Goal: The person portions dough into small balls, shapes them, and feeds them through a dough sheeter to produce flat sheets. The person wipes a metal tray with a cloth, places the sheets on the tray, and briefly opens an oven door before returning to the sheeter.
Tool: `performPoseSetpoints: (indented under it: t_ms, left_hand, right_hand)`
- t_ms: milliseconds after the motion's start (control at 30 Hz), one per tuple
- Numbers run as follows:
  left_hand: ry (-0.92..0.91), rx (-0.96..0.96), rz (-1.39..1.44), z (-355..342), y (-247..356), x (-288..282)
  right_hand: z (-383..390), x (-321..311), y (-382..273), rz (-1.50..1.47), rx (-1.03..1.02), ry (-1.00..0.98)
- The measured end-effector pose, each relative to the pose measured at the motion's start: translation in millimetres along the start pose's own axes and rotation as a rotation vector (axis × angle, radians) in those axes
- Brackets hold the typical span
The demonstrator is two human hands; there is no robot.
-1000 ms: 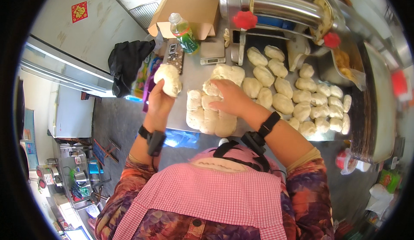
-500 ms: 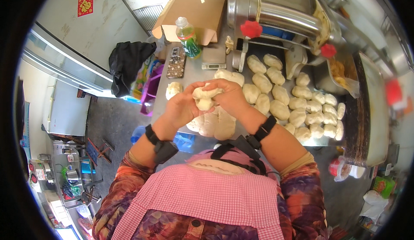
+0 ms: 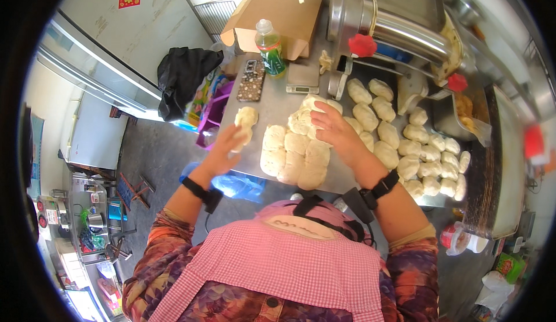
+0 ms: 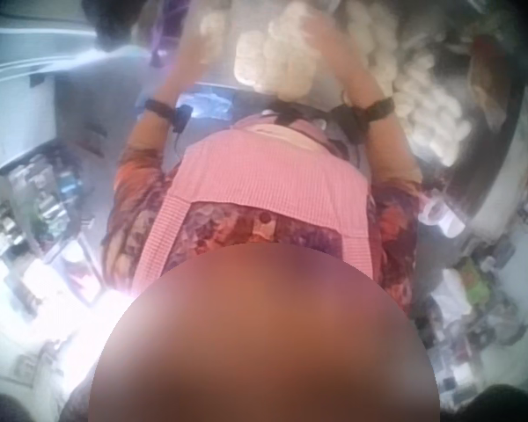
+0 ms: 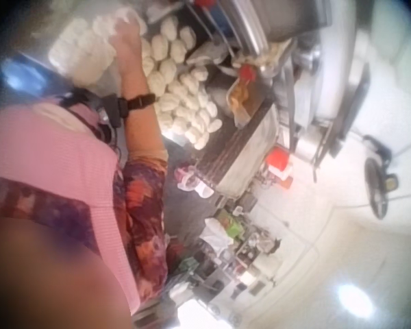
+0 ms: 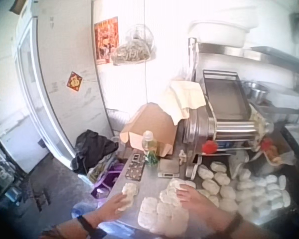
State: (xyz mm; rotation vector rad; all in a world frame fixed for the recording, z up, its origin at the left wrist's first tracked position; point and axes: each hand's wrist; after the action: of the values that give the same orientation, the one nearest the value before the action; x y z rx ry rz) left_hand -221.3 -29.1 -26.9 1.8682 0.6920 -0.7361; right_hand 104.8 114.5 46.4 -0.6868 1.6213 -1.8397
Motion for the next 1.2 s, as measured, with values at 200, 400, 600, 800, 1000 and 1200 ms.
performPoseSetpoints:
  t_ms: [200,400,600,800,1000,1200]
  left_hand:
    - [0.118,-0.372,0.240,1,-30,19]
    - [0.193,-0.623,-0.032,-63,-39,39]
    - [-0.115,-0.265,0.068,-64,-78,-2]
    - [0.008,-0.151,-0.055,-29,-32,4]
    - [-0.143,-0.130,-0.150,-20,-38,11]
    - [-0.064,-0.022,-0.327,-38,-38,10]
  right_hand:
    - [2,3,12,-0.021,0.049,0.016]
    - [4,7,7,-0.048,0.058,0.055]
    - [10,2,7,-0.046,0.119,0.121]
    - [16,-6,10,0.001,0.119,0.166]
    - [15,-11,10,0.028,0.133,0.157]
    - [9,-2,12,0.020,0.131,0.116]
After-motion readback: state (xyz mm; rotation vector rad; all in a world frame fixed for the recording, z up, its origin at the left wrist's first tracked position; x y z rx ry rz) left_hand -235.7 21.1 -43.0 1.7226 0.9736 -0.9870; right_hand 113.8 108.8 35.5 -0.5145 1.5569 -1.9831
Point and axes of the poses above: each hand's wrist, its own z-axis away from the middle knuckle, its own x-axis out of the palm, y = z × x, and after that the axes turned 13 degrees about z, right-handed
